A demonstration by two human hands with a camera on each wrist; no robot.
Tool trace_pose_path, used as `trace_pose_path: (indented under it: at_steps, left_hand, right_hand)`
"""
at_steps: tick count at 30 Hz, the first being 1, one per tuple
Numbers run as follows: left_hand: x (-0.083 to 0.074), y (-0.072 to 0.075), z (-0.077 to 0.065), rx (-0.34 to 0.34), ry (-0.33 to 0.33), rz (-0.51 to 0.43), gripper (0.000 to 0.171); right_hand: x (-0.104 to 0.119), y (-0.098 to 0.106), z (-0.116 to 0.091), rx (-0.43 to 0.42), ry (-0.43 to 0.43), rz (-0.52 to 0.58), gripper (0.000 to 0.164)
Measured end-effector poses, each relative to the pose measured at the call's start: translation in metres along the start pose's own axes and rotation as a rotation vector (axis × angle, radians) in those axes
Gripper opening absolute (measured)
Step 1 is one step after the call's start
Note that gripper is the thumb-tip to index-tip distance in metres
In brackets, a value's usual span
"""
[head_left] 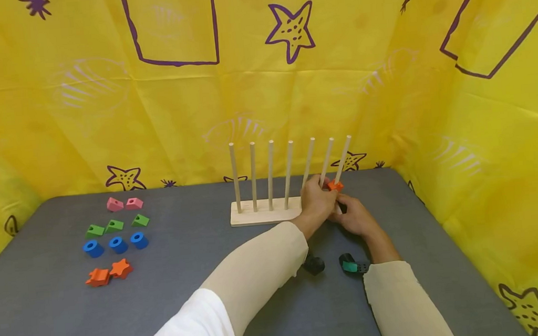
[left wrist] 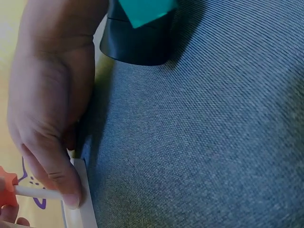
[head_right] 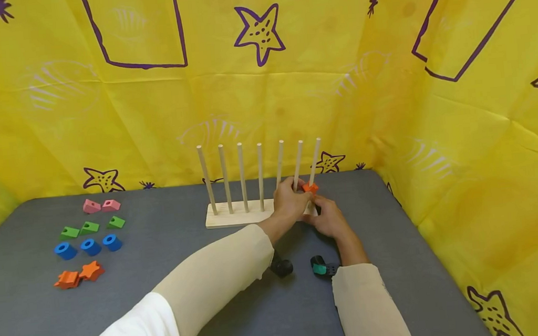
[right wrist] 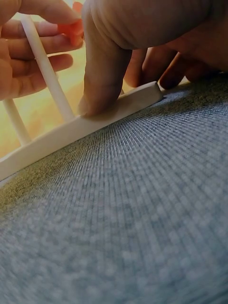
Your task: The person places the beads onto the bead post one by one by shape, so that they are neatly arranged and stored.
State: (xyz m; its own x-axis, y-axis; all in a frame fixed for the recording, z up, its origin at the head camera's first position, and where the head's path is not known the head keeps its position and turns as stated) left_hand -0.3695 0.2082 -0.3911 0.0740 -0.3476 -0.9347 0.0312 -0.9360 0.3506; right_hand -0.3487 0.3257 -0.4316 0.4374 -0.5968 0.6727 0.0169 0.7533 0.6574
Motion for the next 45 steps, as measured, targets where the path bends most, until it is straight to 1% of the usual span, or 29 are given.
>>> trace_pose_path:
  at_steps: [5, 11, 14, 19, 23, 25, 27, 30, 34, 36, 40, 45]
  left_hand:
    - [0.001, 0.002, 0.001, -0.002, -0.038, -0.001, 0.016]
    - [0.003, 0.002, 0.0, 0.004, -0.037, -0.008, 0.026]
    - [0.003, 0.002, 0.0, 0.008, -0.039, -0.008, 0.028]
    - [0.002, 0.007, -0.002, 0.006, -0.037, 0.027, 0.026]
    - [-0.002, 0.012, -0.008, 0.008, -0.022, 0.05, 0.036]
    - [-0.004, 0.016, -0.012, 0.013, -0.017, 0.052, 0.044]
    - [-0.007, 0.02, -0.017, 0.024, -0.016, 0.051, 0.049]
    - [-0.009, 0.027, -0.023, 0.052, -0.011, 0.032, 0.051]
    - [-0.015, 0.04, -0.031, 0.107, -0.028, -0.032, 0.051]
    - [-0.02, 0.047, -0.036, 0.137, -0.053, -0.067, 0.05]
    - [-0.031, 0.067, -0.047, 0.169, -0.098, -0.099, 0.045]
    - [-0.048, 0.091, -0.062, 0.212, -0.173, -0.145, 0.042]
  right_hand:
    - [-0.004, 0.0, 0.001, 0.003, -0.048, -0.027, 0.048]
    - [-0.005, 0.0, -0.001, 0.007, -0.081, -0.039, 0.045]
    - [-0.005, 0.001, -0.002, 0.004, -0.09, -0.038, 0.049]
    - [-0.004, 0.001, -0.002, 0.011, -0.109, -0.046, 0.059]
    - [-0.006, 0.001, -0.001, 0.019, -0.13, -0.051, 0.062]
    - [-0.006, 0.002, -0.001, 0.02, -0.13, -0.05, 0.063]
    - [-0.007, 0.002, -0.001, 0.021, -0.125, -0.05, 0.063]
    - [-0.007, 0.0, -0.002, 0.029, -0.118, -0.054, 0.066]
    - [-0.008, -0.001, -0.001, 0.039, -0.129, -0.053, 0.07]
    - [-0.009, -0.002, 0.0, 0.04, -0.143, -0.047, 0.071]
    - [-0.009, -0.002, 0.001, 0.044, -0.152, -0.052, 0.072]
    - [-0.009, -0.001, -0.002, 0.054, -0.155, -0.072, 0.071]
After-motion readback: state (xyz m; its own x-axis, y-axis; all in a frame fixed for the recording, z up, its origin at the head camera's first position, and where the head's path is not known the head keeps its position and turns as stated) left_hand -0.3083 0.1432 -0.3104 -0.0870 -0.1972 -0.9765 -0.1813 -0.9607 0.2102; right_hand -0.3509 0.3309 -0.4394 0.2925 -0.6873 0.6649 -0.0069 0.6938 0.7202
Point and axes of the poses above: each hand's wrist, its own z-axis towards the middle knuckle, its own y-axis out of the back of the hand, x = y × z, the point moved 9 cm from there along z, towards the middle knuckle, and after that the axes turned 11 degrees about y, right-handed, at the moved point
